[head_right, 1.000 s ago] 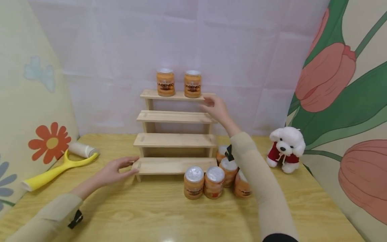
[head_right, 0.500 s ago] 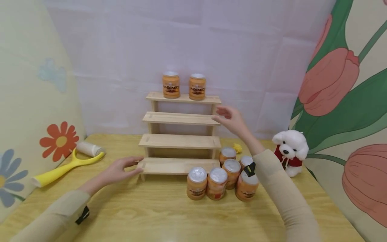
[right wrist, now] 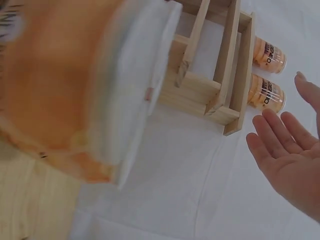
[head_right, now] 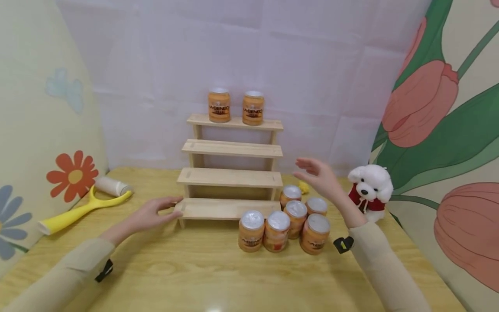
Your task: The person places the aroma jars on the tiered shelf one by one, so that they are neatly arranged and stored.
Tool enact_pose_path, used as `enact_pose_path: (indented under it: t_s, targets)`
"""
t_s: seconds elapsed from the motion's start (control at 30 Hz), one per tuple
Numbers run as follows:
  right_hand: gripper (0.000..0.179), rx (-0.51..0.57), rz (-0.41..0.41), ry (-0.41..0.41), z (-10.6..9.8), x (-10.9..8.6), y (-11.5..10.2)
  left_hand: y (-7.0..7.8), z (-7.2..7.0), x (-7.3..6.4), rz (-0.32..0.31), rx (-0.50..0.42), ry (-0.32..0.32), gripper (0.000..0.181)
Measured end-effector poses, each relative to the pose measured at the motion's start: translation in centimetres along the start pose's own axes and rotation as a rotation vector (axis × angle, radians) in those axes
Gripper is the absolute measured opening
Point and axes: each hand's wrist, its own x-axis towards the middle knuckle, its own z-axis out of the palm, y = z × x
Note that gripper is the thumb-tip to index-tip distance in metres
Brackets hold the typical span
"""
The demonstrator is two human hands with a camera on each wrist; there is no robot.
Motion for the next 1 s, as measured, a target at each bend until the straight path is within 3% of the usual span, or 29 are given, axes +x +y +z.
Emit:
enact_pose_path:
  t_s: [0.33, 0.63, 0.9, 1.0]
  targets:
    - [0.046, -0.008, 0.084, -0.015, 0.4, -5.2, 2.3, 0.1, -0.3, -0.1, 0.018, 0.019, 0.014, 0.058]
    - [0.040, -0.076, 0.092, -0.018, 1.0, -9.0, 3.9, 0.3, -0.3, -0.1, 0.003, 0.007, 0.007, 0.060]
    - [0.032, -0.070, -0.043, -0.013, 0.9, -10.3, 4.9, 0.2, -0.5, 0.0, -0.009, 0.018, -0.003, 0.061]
    - [0.034, -0.041, -0.034, -0.068, 0.6, -10.8, 5.2, 0.2, -0.4, 0.0, -0.003, 0.017, -0.006, 0.061]
